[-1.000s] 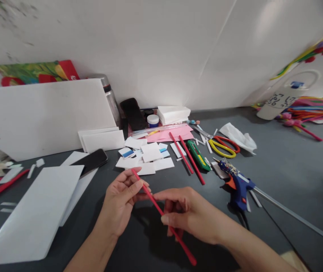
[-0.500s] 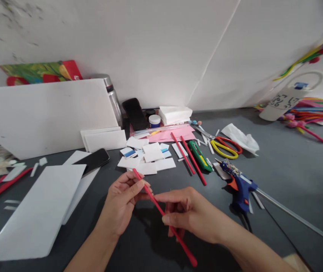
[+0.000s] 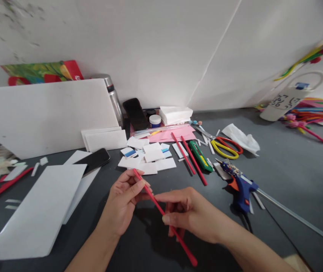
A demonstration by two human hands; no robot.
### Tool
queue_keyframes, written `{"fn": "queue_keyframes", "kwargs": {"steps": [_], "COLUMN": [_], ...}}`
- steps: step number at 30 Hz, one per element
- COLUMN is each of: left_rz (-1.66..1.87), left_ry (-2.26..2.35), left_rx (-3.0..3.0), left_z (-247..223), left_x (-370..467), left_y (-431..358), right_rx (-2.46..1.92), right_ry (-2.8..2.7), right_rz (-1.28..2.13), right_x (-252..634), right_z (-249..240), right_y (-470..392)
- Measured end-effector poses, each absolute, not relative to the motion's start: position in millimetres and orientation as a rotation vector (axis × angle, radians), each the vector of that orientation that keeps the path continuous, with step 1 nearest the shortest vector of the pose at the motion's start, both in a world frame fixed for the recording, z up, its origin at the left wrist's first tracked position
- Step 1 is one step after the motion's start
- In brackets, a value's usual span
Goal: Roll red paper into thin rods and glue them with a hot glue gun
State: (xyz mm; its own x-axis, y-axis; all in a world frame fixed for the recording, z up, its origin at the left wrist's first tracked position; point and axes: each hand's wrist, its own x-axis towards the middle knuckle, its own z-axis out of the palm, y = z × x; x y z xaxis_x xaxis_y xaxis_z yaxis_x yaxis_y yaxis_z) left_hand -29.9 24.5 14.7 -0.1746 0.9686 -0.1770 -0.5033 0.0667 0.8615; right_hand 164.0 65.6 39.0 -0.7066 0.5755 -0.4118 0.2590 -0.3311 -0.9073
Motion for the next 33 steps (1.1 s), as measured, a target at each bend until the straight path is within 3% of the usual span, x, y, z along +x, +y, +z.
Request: {"fn": "queue_keyframes", "kwargs": {"steps": [13, 33], "left_rz": [1.477, 1.423], "left_ry": [1.025, 1.029], "left_rx": [0.610, 0.605], "left_z": [14.5, 12.3], "left_x": [-32.1, -25.4], "left_y": [25.2, 23.3], "right_rx": [-0.988, -1.026], "right_ry": [-1.555, -1.564], "right_rz": [2.202, 2.019], "right_x": [162.4, 156.6], "right_z": [31.4, 37.9], "right_y": [66.3, 63.3]}}
